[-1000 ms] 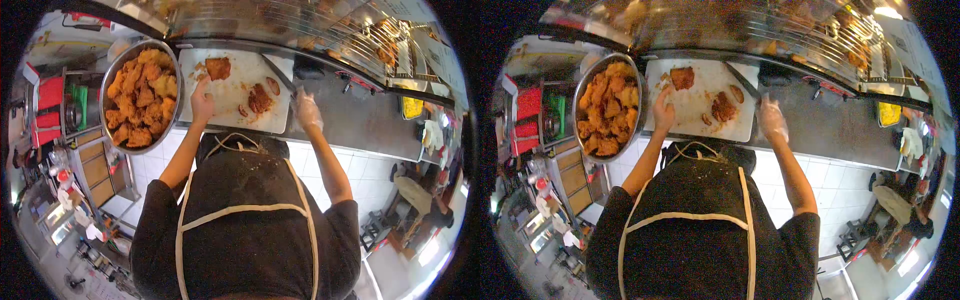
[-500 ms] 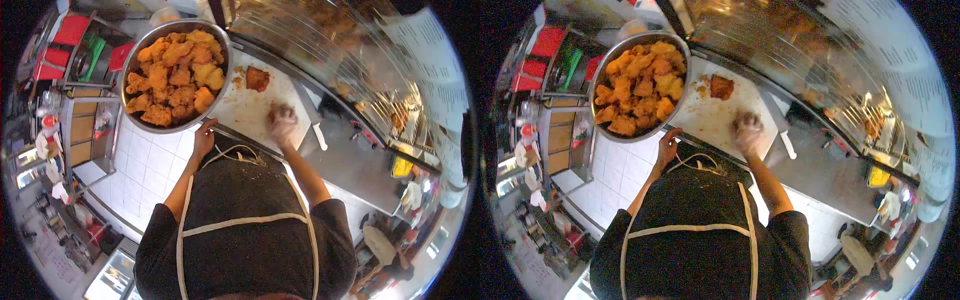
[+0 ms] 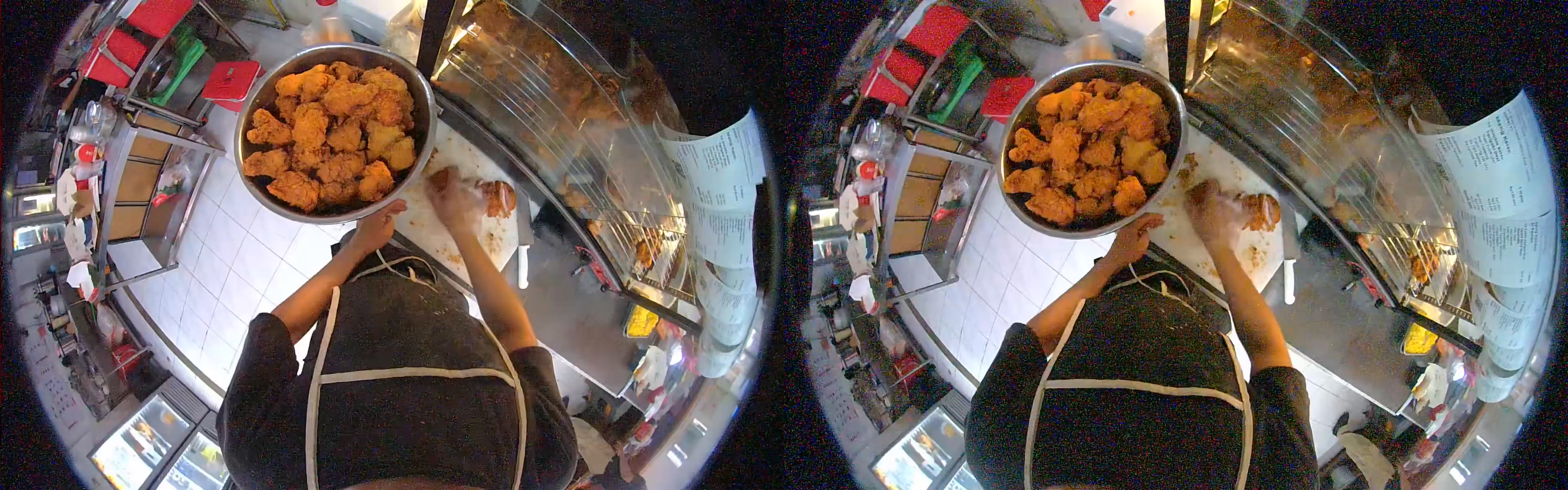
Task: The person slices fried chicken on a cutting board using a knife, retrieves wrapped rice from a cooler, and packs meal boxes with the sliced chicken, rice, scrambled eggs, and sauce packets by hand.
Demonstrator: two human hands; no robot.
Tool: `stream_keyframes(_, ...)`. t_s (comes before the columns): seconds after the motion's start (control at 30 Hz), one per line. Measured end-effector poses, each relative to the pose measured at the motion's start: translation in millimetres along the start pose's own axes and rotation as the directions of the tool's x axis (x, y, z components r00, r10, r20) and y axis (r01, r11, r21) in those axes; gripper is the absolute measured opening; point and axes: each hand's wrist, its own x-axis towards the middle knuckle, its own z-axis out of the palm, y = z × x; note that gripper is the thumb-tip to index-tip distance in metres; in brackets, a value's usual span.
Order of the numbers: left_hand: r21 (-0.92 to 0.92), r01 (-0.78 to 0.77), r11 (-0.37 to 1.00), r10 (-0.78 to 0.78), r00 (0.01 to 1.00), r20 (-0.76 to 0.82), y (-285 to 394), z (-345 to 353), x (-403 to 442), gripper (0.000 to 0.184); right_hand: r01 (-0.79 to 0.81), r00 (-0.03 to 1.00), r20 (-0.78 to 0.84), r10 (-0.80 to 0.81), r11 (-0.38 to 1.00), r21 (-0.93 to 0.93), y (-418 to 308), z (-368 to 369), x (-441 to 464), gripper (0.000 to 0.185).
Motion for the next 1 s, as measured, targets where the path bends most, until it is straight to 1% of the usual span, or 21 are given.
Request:
stream_keyframes(0.07,0.043,-0.238,0.970,0.240,0.969,-0.062,4,14,21,0.040,-0.127,0.982,0.153,0.108,0.984,0.123,-5,-3,-31,0.072)
stream_keyframes(0.1,0.039,-0.239,0.970,0.241,0.969,-0.058,10,19,29,0.040,-0.132,0.981,0.155,0.113,0.984,0.120,6,17,-35,0.072)
stream_keyframes(0.17,0.089,-0.070,0.994,0.072,0.997,-0.024,42,21,35,0.038,-0.019,0.949,-0.290,0.124,0.940,0.340,31,53,-46,0.049)
stream_keyframes(0.2,-0.013,-0.138,0.990,0.136,0.988,-0.079,46,24,38,0.036,-0.078,0.934,-0.272,0.231,0.876,0.476,44,50,-45,0.044)
stream_keyframes(0.23,-0.020,-0.135,0.991,0.134,0.990,-0.053,44,26,41,0.036,-0.105,0.931,-0.261,0.254,0.874,0.475,53,41,-45,0.044)
stream_keyframes(0.3,0.018,-0.206,0.978,0.206,0.962,-0.181,34,31,38,0.034,-0.198,0.835,-0.226,0.502,0.657,0.727,85,34,-56,0.049)
stream_keyframes(0.33,0.005,-0.207,0.978,0.206,0.966,-0.157,33,30,36,0.034,-0.221,0.824,-0.221,0.522,0.655,0.723,103,44,-66,0.049)
stream_keyframes(0.4,0.181,-0.124,0.976,0.156,0.972,-0.176,35,20,32,0.035,-0.252,0.796,-0.304,0.523,0.743,0.620,134,70,-79,0.054)
stream_keyframes(0.43,0.179,-0.126,0.976,0.157,0.973,-0.169,33,19,28,0.035,-0.258,0.793,-0.303,0.529,0.742,0.619,145,69,-89,0.054)
stream_keyframes(0.5,0.215,-0.031,0.976,0.069,0.983,-0.171,28,17,23,0.036,-0.376,0.808,-0.321,0.495,0.851,0.366,167,65,-107,0.062)
stream_keyframes(0.53,0.213,-0.034,0.977,0.070,0.984,-0.165,15,17,25,0.036,-0.476,0.815,-0.202,0.543,0.826,0.302,184,77,-108,0.074)
stream_keyframes(0.57,0.240,-0.081,0.967,0.116,0.984,-0.136,-1,20,28,0.037,-0.487,0.808,-0.200,0.554,0.820,0.302,192,79,-111,0.074)
stream_keyframes(0.63,0.263,-0.142,0.954,0.169,0.982,-0.083,-9,28,30,0.038,-0.382,0.922,0.024,0.388,0.894,0.233,210,84,-115,0.080)
stream_keyframes(0.67,0.365,-0.140,0.920,0.169,0.985,-0.047,6,29,32,0.039,-0.245,0.959,-0.065,0.275,0.925,0.291,232,111,-114,0.073)
stream_keyframes(0.7,0.461,-0.136,0.877,0.162,0.987,-0.017,18,31,32,0.040,-0.253,0.957,-0.069,0.283,0.925,0.285,242,117,-120,0.073)
stream_keyframes(0.77,0.461,-0.165,0.872,0.164,0.986,0.042,29,38,31,0.041,-0.033,0.968,-0.233,0.094,0.967,0.252,249,118,-138,0.073)
stream_keyframes(0.8,0.465,-0.185,0.866,0.162,0.983,0.090,34,39,33,0.042,-0.030,0.979,-0.181,0.092,0.948,0.318,253,111,-148,0.060)
stream_keyframes(0.87,0.441,-0.181,0.879,0.148,0.983,0.109,46,36,28,0.041,-0.299,0.936,0.000,0.352,0.798,0.523,226,71,-179,0.043)
stream_keyframes(0.93,0.422,-0.172,0.890,0.129,0.983,0.127,41,37,30,0.041,-0.457,0.873,0.022,0.487,0.801,0.387,207,60,-214,0.036)
stream_keyframes(0.97,0.324,-0.246,0.914,0.256,0.967,0.012,25,39,34,0.039,-0.530,0.845,0.075,0.530,0.808,0.257,197,57,-229,0.040)
stream_keyframes(1.0,0.233,-0.327,0.916,0.359,0.927,-0.110,14,38,35,0.037,-0.560,0.828,0.167,0.536,0.771,0.303,180,43,-225,0.035)
